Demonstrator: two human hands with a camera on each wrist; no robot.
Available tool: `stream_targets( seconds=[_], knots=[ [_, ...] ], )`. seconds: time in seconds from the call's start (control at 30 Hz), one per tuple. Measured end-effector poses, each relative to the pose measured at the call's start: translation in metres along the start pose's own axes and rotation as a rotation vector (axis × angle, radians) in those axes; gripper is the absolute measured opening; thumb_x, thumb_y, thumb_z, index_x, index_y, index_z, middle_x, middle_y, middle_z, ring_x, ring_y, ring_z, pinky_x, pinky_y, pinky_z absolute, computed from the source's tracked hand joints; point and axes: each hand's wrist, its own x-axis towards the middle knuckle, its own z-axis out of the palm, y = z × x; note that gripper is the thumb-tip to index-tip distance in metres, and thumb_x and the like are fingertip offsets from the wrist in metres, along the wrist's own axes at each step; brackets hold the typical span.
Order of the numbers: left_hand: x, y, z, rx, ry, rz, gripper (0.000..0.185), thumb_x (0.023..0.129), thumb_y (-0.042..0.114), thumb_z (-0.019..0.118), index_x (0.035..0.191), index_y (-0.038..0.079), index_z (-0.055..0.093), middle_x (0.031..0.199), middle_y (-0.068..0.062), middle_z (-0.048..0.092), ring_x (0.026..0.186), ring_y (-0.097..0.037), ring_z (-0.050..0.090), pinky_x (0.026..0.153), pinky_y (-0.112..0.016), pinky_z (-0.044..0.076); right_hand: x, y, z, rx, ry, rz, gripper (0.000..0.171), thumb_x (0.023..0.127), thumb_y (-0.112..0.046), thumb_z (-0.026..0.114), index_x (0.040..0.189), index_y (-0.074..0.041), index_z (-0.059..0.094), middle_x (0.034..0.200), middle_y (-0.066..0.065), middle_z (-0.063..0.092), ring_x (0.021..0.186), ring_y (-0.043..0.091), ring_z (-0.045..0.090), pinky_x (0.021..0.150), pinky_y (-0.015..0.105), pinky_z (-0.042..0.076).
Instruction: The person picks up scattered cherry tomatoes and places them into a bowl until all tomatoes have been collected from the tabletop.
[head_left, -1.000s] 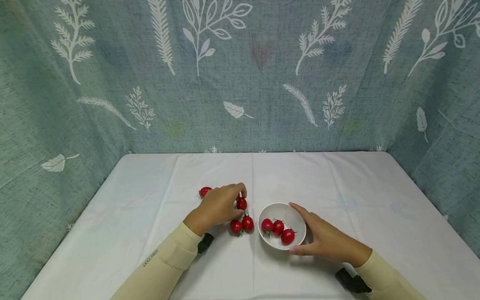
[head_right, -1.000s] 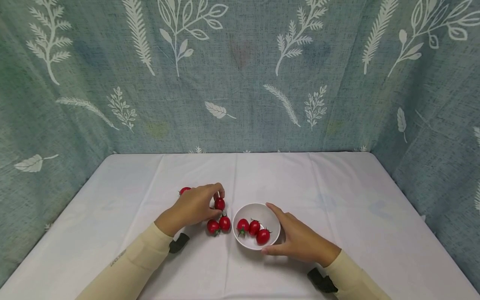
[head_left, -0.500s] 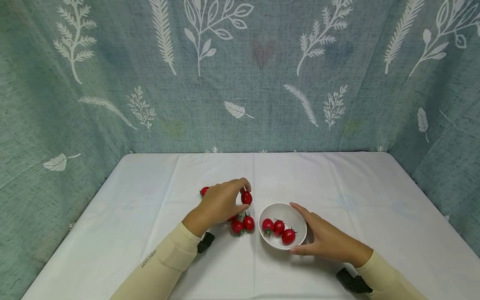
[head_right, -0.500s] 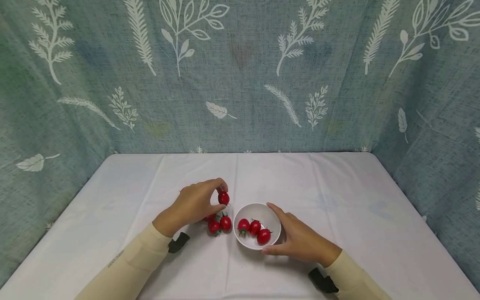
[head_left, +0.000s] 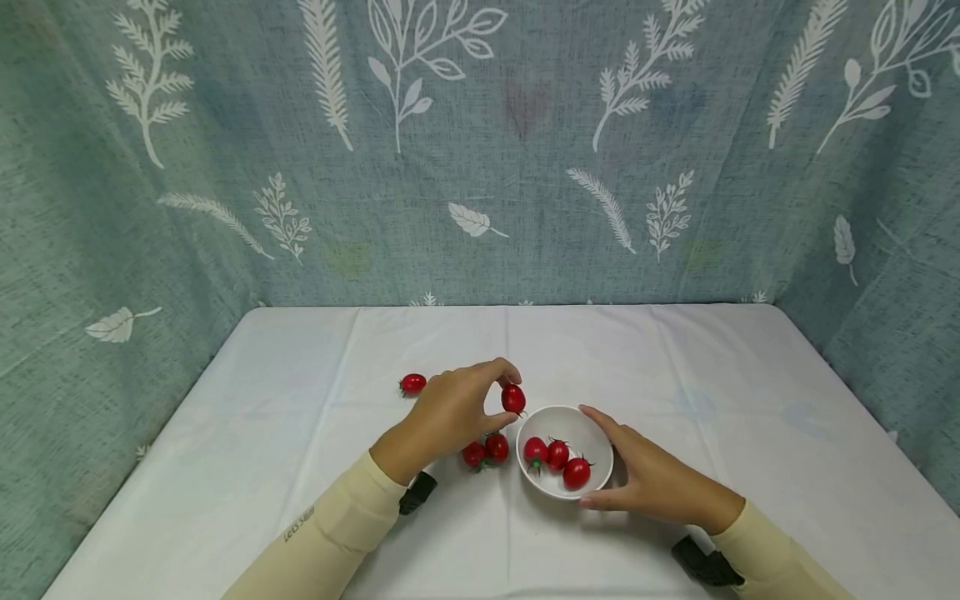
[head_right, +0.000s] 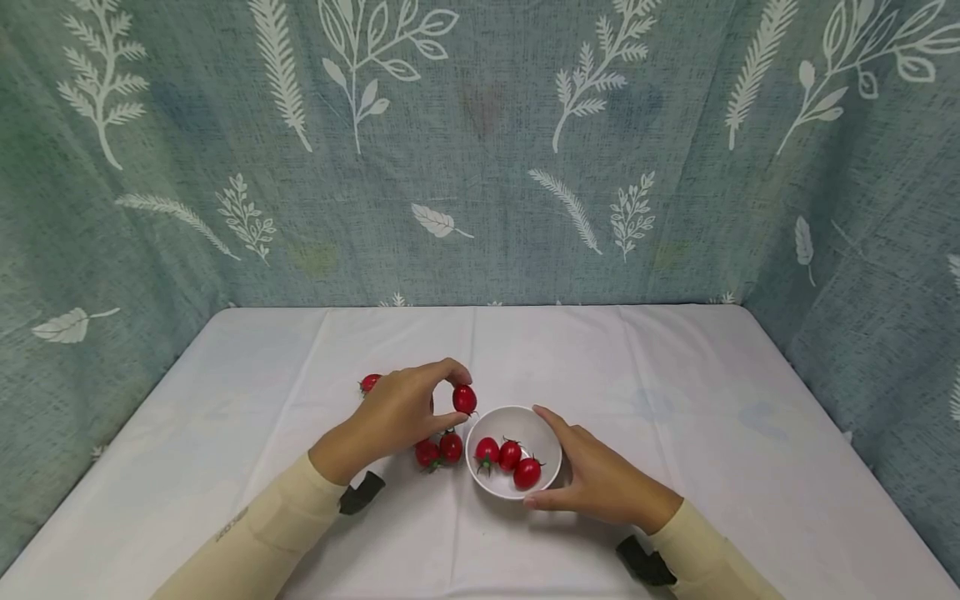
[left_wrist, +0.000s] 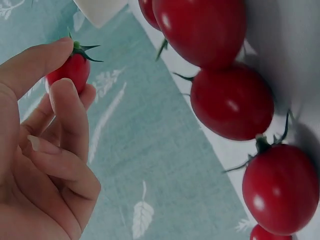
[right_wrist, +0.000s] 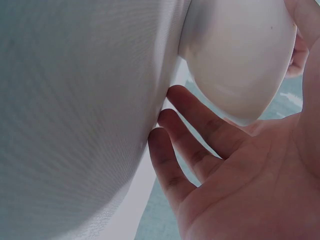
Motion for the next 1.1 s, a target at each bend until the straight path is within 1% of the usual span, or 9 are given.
stream_targets(
  seconds=[0.1,0.2,0.33,0.47,0.57,0.67,0.87,0.93,1.1],
  knots=[
    [0.000,0.003,0.001,-0.032,0.007,0.033,0.042,0.081,0.029,0.084,0.116,0.021,0.064,0.104,0.010,0.072,0.083,-0.008,0.066,0.064,-0.020,0.049,0.000,0.000,0.000,0.001,-0.003,-0.001,0.113,0.072,-0.057,0.084,0.159,-0.018,0.022,0.140,0.008,0.052,0.125,0.026,0.051,0.102,0.056,0.044],
    [-0.001,0.006,0.001,-0.076,-0.006,0.061,0.041,0.081,0.028,0.084,0.116,0.020,0.064,0.105,0.010,0.071,0.089,-0.006,0.065,0.070,-0.020,0.051,0.001,-0.001,-0.001,-0.002,-0.007,0.000,0.113,0.072,-0.057,0.083,0.159,-0.018,0.022,0.140,0.009,0.052,0.124,0.026,0.051,0.101,0.055,0.046],
    [-0.001,0.010,0.001,-0.159,-0.049,0.071,0.040,0.082,0.027,0.083,0.117,0.022,0.064,0.107,0.011,0.071,0.079,-0.005,0.062,0.069,-0.020,0.051,0.002,-0.001,-0.001,-0.005,-0.015,0.004,0.113,0.073,-0.057,0.083,0.159,-0.018,0.022,0.141,0.010,0.052,0.124,0.027,0.051,0.101,0.055,0.047],
    [0.000,0.015,0.001,-0.210,-0.105,0.079,0.039,0.083,0.027,0.083,0.118,0.024,0.065,0.108,0.012,0.071,0.075,-0.010,0.061,0.069,-0.021,0.050,0.003,0.001,0.001,-0.001,-0.018,0.002,0.112,0.074,-0.057,0.083,0.159,-0.017,0.022,0.143,0.010,0.050,0.126,0.028,0.051,0.101,0.056,0.046],
    [0.001,0.020,0.004,-0.195,-0.144,0.098,0.040,0.083,0.028,0.082,0.119,0.024,0.065,0.107,0.012,0.072,0.087,-0.011,0.066,0.077,-0.024,0.051,0.003,0.003,0.001,-0.001,-0.016,-0.005,0.112,0.074,-0.057,0.082,0.159,-0.018,0.022,0.144,0.009,0.050,0.126,0.027,0.050,0.102,0.056,0.045],
    [0.002,0.024,0.007,-0.165,-0.166,0.115,0.040,0.083,0.029,0.082,0.119,0.024,0.066,0.106,0.013,0.072,0.093,-0.010,0.067,0.082,-0.026,0.052,0.002,0.003,0.001,0.000,-0.017,-0.008,0.112,0.074,-0.058,0.082,0.159,-0.019,0.021,0.144,0.008,0.050,0.127,0.025,0.050,0.102,0.055,0.045],
    [0.004,0.029,0.013,-0.137,-0.204,0.137,0.042,0.083,0.030,0.083,0.121,0.025,0.066,0.106,0.013,0.072,0.081,-0.007,0.063,0.074,-0.020,0.050,0.001,0.003,0.000,0.015,-0.019,-0.008,0.112,0.074,-0.058,0.082,0.160,-0.020,0.020,0.145,0.008,0.049,0.128,0.026,0.049,0.102,0.054,0.044],
    [0.005,0.031,0.014,-0.131,-0.216,0.141,0.044,0.082,0.032,0.083,0.122,0.025,0.065,0.107,0.013,0.072,0.078,-0.005,0.062,0.073,-0.020,0.049,0.000,0.003,0.000,0.018,-0.019,-0.007,0.112,0.074,-0.058,0.082,0.160,-0.020,0.020,0.145,0.009,0.049,0.128,0.026,0.049,0.101,0.055,0.044],
    [0.005,0.035,0.017,-0.108,-0.228,0.157,0.044,0.081,0.034,0.084,0.120,0.025,0.064,0.108,0.013,0.072,0.089,-0.005,0.066,0.077,-0.020,0.051,0.000,0.004,0.000,0.023,-0.017,-0.007,0.112,0.074,-0.059,0.081,0.160,-0.020,0.020,0.145,0.008,0.049,0.128,0.025,0.049,0.101,0.054,0.044]
  ],
)
